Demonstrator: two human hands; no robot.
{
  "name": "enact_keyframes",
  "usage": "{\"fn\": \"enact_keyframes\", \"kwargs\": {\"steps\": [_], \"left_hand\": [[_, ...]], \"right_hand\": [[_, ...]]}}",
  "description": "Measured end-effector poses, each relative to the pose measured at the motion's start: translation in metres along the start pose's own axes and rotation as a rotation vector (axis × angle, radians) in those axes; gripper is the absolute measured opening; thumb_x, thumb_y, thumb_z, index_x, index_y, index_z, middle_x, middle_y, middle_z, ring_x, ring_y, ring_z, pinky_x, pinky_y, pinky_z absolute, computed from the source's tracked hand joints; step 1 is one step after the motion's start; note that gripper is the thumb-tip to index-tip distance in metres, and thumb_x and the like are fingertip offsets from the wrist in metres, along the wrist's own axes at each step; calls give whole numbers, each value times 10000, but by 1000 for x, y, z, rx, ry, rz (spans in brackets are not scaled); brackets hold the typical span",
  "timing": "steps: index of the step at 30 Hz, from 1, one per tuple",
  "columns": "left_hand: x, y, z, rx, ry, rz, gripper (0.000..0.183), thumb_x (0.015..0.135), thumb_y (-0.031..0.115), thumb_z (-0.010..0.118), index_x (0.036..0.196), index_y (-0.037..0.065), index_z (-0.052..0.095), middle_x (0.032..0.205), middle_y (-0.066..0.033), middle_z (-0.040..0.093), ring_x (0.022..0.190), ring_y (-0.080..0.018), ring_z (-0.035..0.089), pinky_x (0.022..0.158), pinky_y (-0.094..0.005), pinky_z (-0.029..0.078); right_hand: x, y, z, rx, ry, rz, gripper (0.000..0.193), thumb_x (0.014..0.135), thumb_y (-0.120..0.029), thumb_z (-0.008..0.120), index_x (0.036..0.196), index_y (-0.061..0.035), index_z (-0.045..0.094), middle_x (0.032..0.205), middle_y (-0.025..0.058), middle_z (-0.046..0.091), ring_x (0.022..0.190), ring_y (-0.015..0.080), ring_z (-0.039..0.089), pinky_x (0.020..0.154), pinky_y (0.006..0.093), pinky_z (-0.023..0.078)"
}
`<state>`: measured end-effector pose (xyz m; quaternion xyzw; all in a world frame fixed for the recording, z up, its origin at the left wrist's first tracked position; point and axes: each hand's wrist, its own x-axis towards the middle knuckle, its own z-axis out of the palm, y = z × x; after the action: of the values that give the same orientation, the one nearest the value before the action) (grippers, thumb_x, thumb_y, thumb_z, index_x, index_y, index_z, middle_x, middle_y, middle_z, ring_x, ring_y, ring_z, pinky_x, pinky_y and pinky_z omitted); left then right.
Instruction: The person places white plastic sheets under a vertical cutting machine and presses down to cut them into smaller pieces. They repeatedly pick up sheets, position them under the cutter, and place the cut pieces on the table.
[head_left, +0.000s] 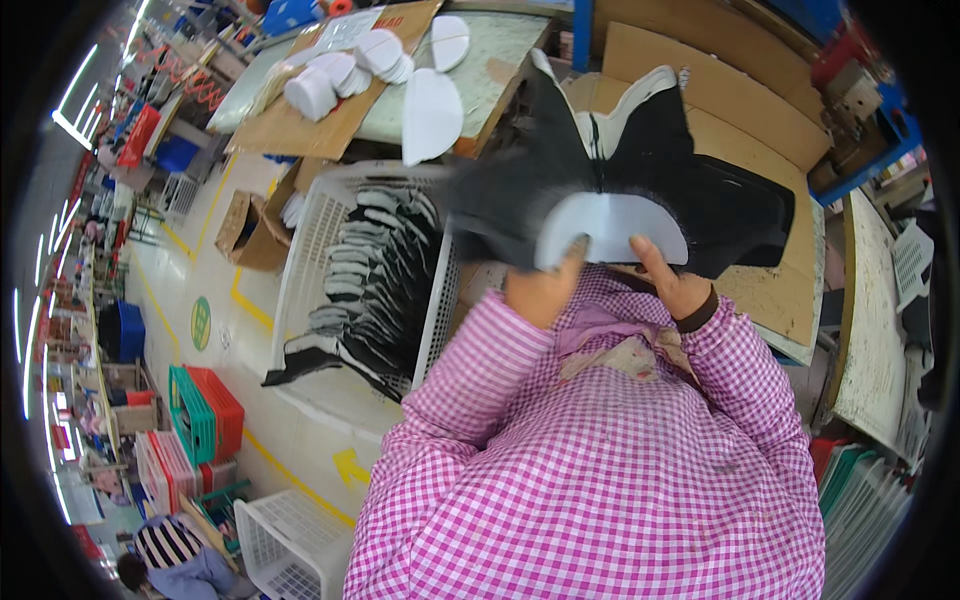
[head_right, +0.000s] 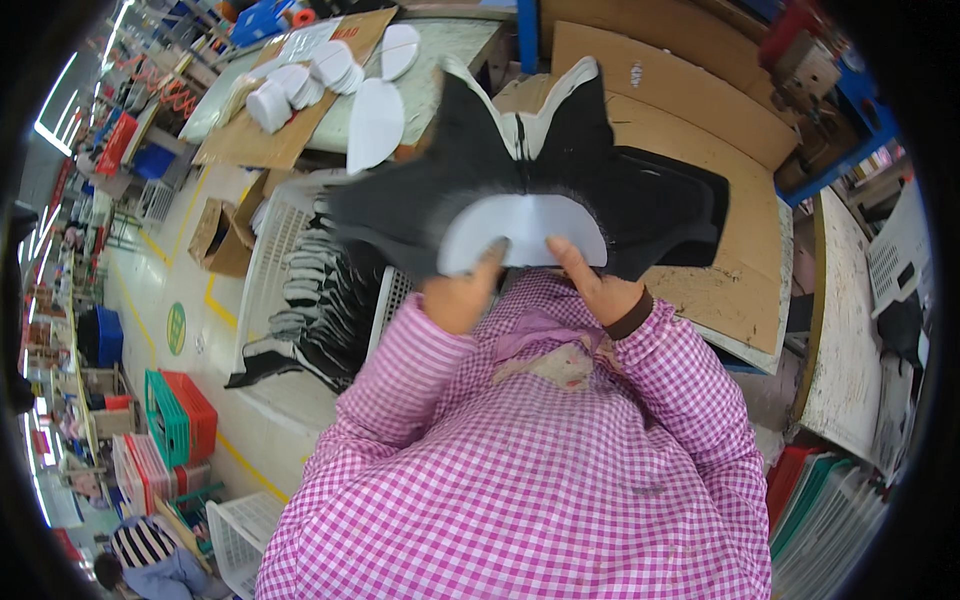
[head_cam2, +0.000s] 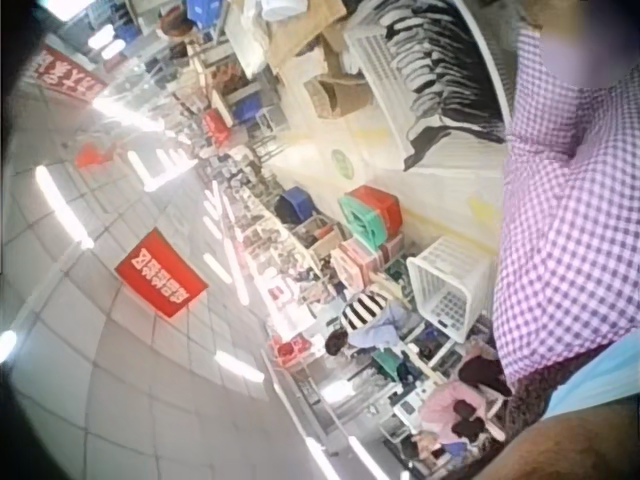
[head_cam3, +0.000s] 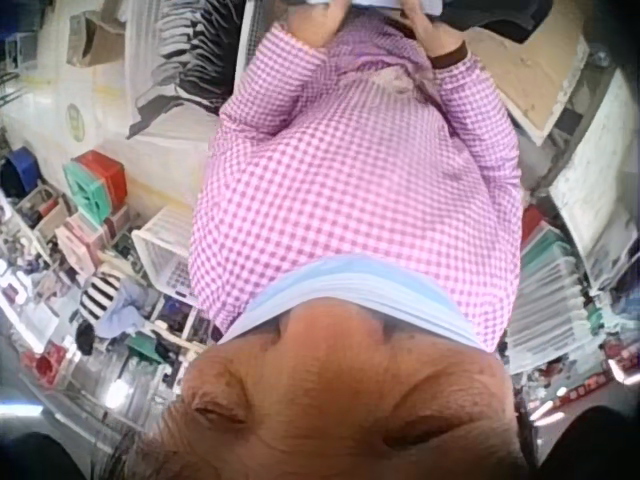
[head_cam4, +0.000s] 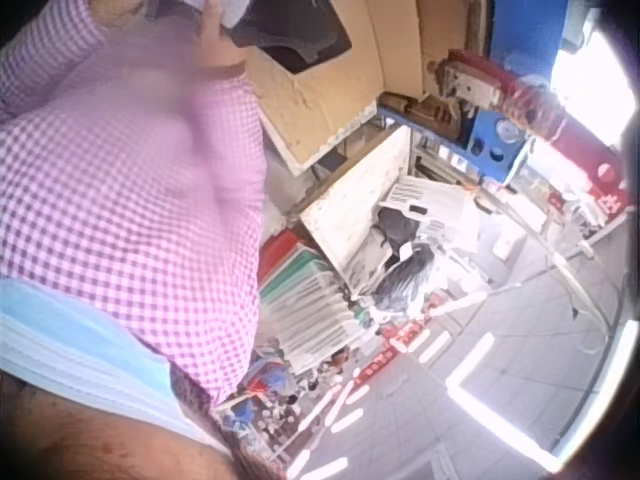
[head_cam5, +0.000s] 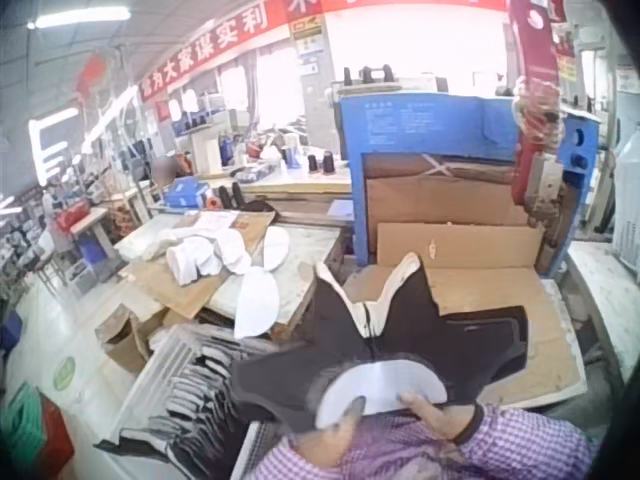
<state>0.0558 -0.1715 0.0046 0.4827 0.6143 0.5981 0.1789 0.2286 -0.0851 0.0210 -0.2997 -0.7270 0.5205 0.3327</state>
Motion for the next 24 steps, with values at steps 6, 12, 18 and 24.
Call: {"fn": "enact_keyframes", "kwargs": {"steps": [6,12,18,24], "left_hand": [[-24,-40,-151,-665,412,-353,293,807,28,635,1087,11,550,1024,-88,608,952,-223,600,863,-367,480],[-156,-96,-327,-610,718,-410,285,901,115,509,1163,7,484,1127,-127,574,1063,-254,552,884,-450,465],[-260,-158,-371,223,1166,-1081,474,887,284,561,1194,-59,448,1047,-169,599,883,-267,575,743,-385,486],[-222,-240,-335,484,470,-929,676,871,471,522,1282,-52,403,1197,-232,533,1052,-337,535,901,-401,432]], "right_hand": [[8,-28,38,-447,-519,-660,682,700,-134,762,1302,-42,455,1191,169,566,1064,274,574,884,353,467],[3,-16,45,-202,-610,-99,565,791,-108,687,1300,-45,453,1123,164,609,967,237,630,811,334,504],[2,-11,46,-376,-660,-31,417,809,-73,663,1202,-4,542,1023,150,651,916,235,639,760,310,510],[-1,-8,41,-357,-634,-126,358,802,-89,670,1135,7,582,940,167,660,847,261,646,754,323,508]]}}
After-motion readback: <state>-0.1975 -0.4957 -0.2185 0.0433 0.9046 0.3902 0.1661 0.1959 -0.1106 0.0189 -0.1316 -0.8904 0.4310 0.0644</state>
